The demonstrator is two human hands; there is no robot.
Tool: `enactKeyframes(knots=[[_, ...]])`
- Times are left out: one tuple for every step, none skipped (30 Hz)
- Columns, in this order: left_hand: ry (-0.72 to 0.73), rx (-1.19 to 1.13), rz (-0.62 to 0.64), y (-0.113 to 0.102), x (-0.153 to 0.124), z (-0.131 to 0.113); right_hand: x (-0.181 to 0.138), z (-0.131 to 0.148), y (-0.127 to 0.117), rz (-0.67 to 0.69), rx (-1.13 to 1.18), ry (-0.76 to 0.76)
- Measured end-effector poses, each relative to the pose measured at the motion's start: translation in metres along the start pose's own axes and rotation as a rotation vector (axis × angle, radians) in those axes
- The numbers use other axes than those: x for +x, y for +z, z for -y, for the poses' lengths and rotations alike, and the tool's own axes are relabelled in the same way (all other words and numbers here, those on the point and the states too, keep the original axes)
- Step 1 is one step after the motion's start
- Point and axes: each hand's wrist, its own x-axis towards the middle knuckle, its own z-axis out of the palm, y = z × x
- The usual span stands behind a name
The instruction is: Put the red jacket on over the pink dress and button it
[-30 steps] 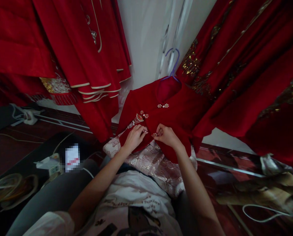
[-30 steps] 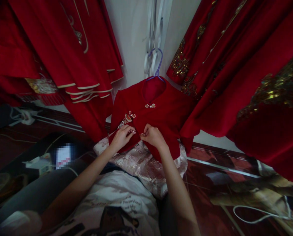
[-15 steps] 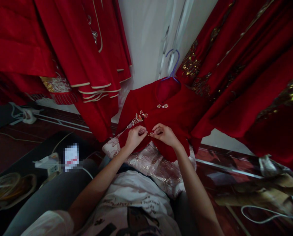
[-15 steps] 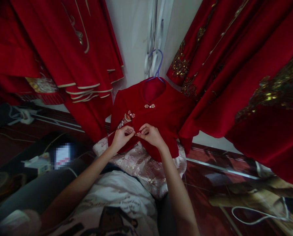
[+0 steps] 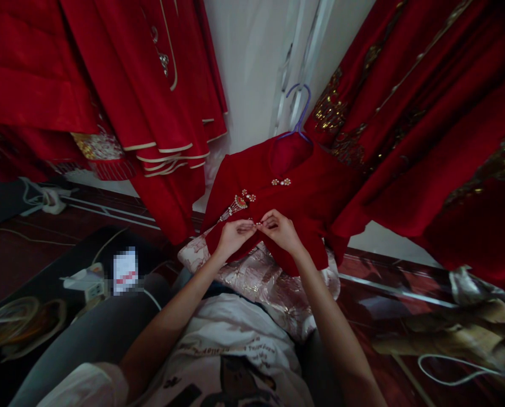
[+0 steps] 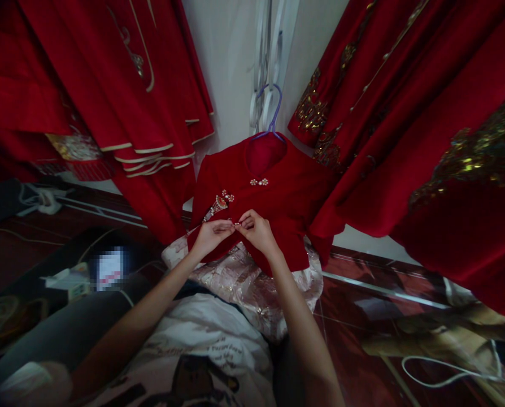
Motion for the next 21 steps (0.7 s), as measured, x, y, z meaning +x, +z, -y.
enactKeyframes(knots=[[0.006,-0.004,0.003,0.0,0.0,0.0,0.0,0.001,0.0,-0.005,-0.003,-0.003],[0.014,0.0,0.0,0.001,0.0,-0.001,0.0,0.001,0.001,-0.01,-0.008,-0.003],[0.02,0.013,-0.006,0.001,0.001,-0.001,0.0,0.001,0.001,-0.015,-0.016,-0.002],[0.024,0.033,-0.014,0.001,0.002,-0.001,0.0,0.001,0.002,-0.022,-0.028,-0.002],[0.028,0.058,-0.02,0.001,0.003,-0.001,0.0,0.001,0.003,-0.03,-0.041,-0.004],[0.032,0.082,-0.025,0.001,0.003,-0.001,0.0,0.001,0.004,-0.037,-0.054,-0.008],[0.035,0.104,-0.028,0.001,0.004,-0.002,0.0,0.0,0.005,-0.045,-0.067,-0.012],[0.039,0.119,-0.027,0.001,0.004,-0.002,0.0,0.0,0.006,-0.05,-0.079,-0.018],[0.046,0.128,-0.022,0.001,0.005,-0.002,0.0,-0.001,0.007,-0.053,-0.09,-0.024],[0.052,0.134,-0.017,0.001,0.005,-0.003,0.0,-0.002,0.008,-0.054,-0.101,-0.028],[0.057,0.141,-0.012,0.0,0.004,-0.004,0.0,-0.002,0.008,-0.052,-0.11,-0.031],[0.062,0.153,-0.007,-0.001,0.004,-0.005,-0.001,-0.002,0.009,-0.048,-0.117,-0.035],[0.067,0.167,-0.004,-0.002,0.004,-0.005,-0.001,-0.002,0.009,-0.041,-0.124,-0.038],[0.073,0.182,-0.003,-0.003,0.004,-0.006,-0.001,-0.002,0.009,-0.035,-0.131,-0.041],[0.081,0.199,-0.004,-0.004,0.004,-0.007,-0.002,-0.002,0.009,-0.029,-0.136,-0.044],[0.092,0.214,-0.005,-0.005,0.004,-0.007,-0.002,-0.002,0.009,-0.022,-0.142,-0.046],[0.101,0.226,-0.005,-0.006,0.005,-0.007,-0.002,-0.002,0.009,-0.017,-0.148,-0.049],[0.107,0.234,-0.003,-0.006,0.005,-0.007,-0.002,-0.002,0.009,-0.012,-0.156,-0.052],[0.11,0.243,0.002,-0.007,0.005,-0.007,-0.002,-0.002,0.01,-0.008,-0.164,-0.055],[0.11,0.252,0.006,-0.007,0.006,-0.007,-0.002,-0.002,0.01,-0.006,-0.177,-0.058],[0.114,0.263,0.011,-0.008,0.006,-0.006,-0.003,-0.002,0.011,-0.004,-0.196,-0.061]])
